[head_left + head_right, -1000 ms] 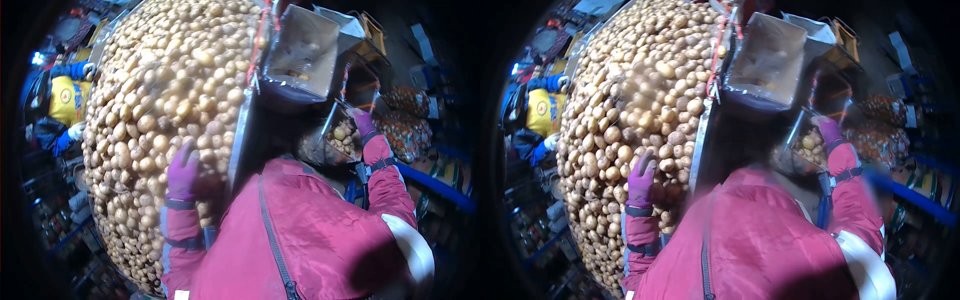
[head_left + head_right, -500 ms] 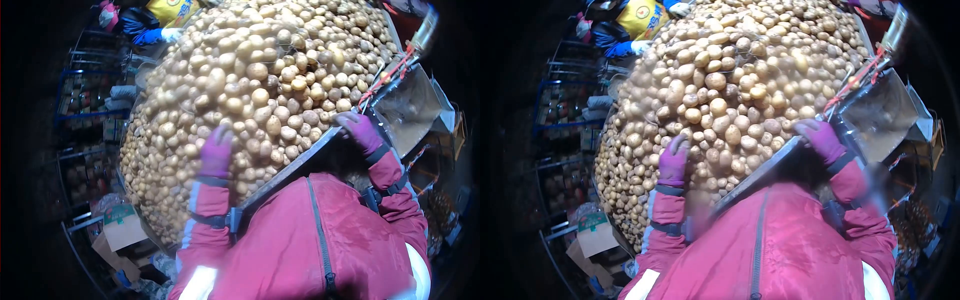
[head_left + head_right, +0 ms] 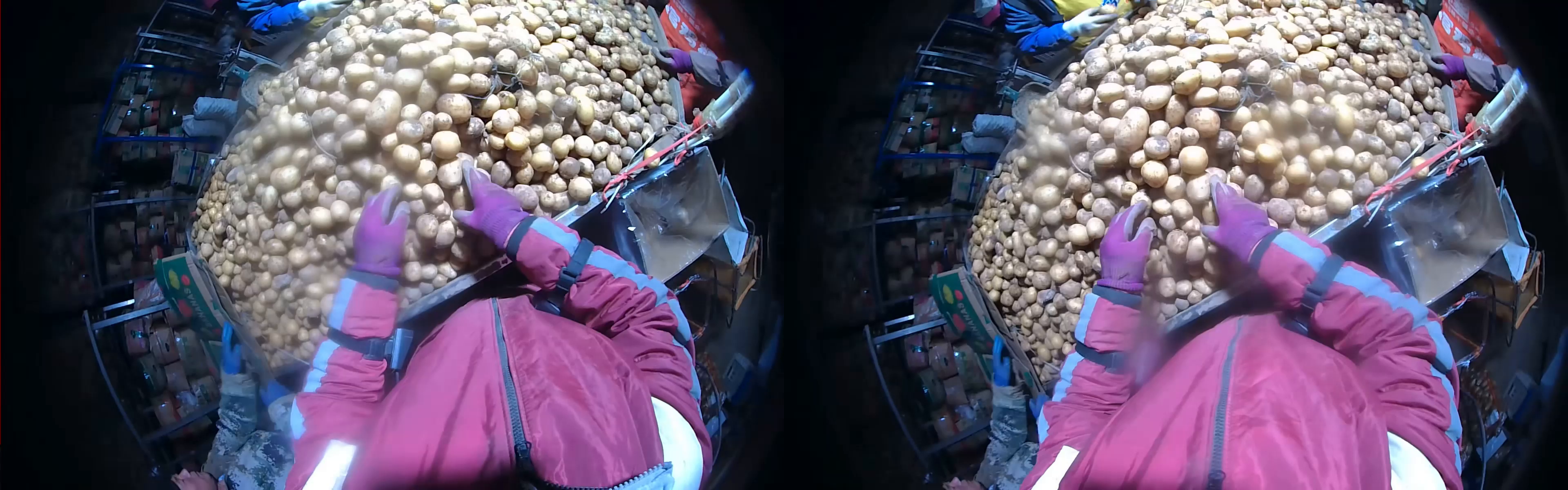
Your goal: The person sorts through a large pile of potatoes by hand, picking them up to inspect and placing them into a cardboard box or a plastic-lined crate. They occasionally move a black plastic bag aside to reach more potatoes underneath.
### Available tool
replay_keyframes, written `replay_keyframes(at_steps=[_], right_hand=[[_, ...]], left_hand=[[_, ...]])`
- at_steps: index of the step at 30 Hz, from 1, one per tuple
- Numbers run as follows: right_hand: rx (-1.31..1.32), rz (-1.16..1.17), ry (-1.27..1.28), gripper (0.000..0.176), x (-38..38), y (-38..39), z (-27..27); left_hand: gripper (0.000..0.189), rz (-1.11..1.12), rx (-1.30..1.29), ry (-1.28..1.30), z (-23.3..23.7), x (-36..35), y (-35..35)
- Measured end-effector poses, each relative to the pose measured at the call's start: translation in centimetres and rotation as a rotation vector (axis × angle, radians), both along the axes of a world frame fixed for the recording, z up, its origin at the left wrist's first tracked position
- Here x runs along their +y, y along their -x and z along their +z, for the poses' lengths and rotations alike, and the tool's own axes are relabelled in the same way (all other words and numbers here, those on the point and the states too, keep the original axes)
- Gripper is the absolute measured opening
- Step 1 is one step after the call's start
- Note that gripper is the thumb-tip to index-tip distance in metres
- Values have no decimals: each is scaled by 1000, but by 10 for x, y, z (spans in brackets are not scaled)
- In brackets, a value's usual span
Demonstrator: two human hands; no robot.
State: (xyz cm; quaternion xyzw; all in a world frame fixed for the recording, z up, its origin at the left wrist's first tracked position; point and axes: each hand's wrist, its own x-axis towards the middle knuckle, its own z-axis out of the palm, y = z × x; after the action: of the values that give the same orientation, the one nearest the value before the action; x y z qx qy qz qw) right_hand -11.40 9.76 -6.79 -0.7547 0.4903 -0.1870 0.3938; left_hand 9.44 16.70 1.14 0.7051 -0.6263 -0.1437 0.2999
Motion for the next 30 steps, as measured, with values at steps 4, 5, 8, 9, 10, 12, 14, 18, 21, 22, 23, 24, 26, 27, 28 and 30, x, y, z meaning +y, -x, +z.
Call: replay_keyframes(at_steps=[4, 5, 8, 9, 10, 12, 14, 18, 21, 22, 23, 24, 26, 27, 28, 30], right_hand=[[-19, 8, -34, 85, -4, -2, 0], [-23, 4, -72, 83, -7, -1, 5], [-139, -3, 36, 79, -13, 3, -22], [-144, -11, 32, 77, -13, 3, -21], [-148, -22, 26, 76, -10, 5, -17], [-206, -60, -23, 75, -10, 15, -9], [-320, -104, -107, 77, -12, 30, -2], [-785, -333, -509, 59, -27, 68, -10], [-1243, -328, -1036, 48, -30, 97, -13], [-1264, -348, -1006, 46, -29, 99, -10], [-1286, -367, -975, 43, -28, 101, -6], [-1352, -358, -1038, 42, -30, 106, -3], [-1416, -330, -1076, 41, -30, 109, 0], [-1387, -287, -1124, 38, -38, 108, -27], [-1281, -184, -919, 36, -34, 112, -34], [-1314, -109, -946, 37, -28, 122, -47]], left_hand=[[40, -109, 72, -8, 11, -30, 38], [38, -150, 18, 43, 8, -41, 44], [44, -191, -201, 81, -7, -73, 51], [43, -211, -301, 125, -19, -84, 52], [42, -235, -400, 169, -22, -92, 57], [45, -200, -510, -65, -23, -103, 72], [44, -207, -558, -129, -34, -107, 78], [47, -240, -559, -113, -43, -108, 80], [47, -259, -576, -127, -38, -107, 82], [49, -264, -589, -98, -42, -106, 81], [50, -262, -613, -106, -43, -106, 82], [50, -261, -637, -113, -44, -105, 84], [52, -255, -674, -122, -47, -106, 86], [52, -260, -649, -104, -48, -106, 83], [52, -266, -623, -85, -48, -107, 80], [52, -258, -532, -32, -45, -106, 79]])
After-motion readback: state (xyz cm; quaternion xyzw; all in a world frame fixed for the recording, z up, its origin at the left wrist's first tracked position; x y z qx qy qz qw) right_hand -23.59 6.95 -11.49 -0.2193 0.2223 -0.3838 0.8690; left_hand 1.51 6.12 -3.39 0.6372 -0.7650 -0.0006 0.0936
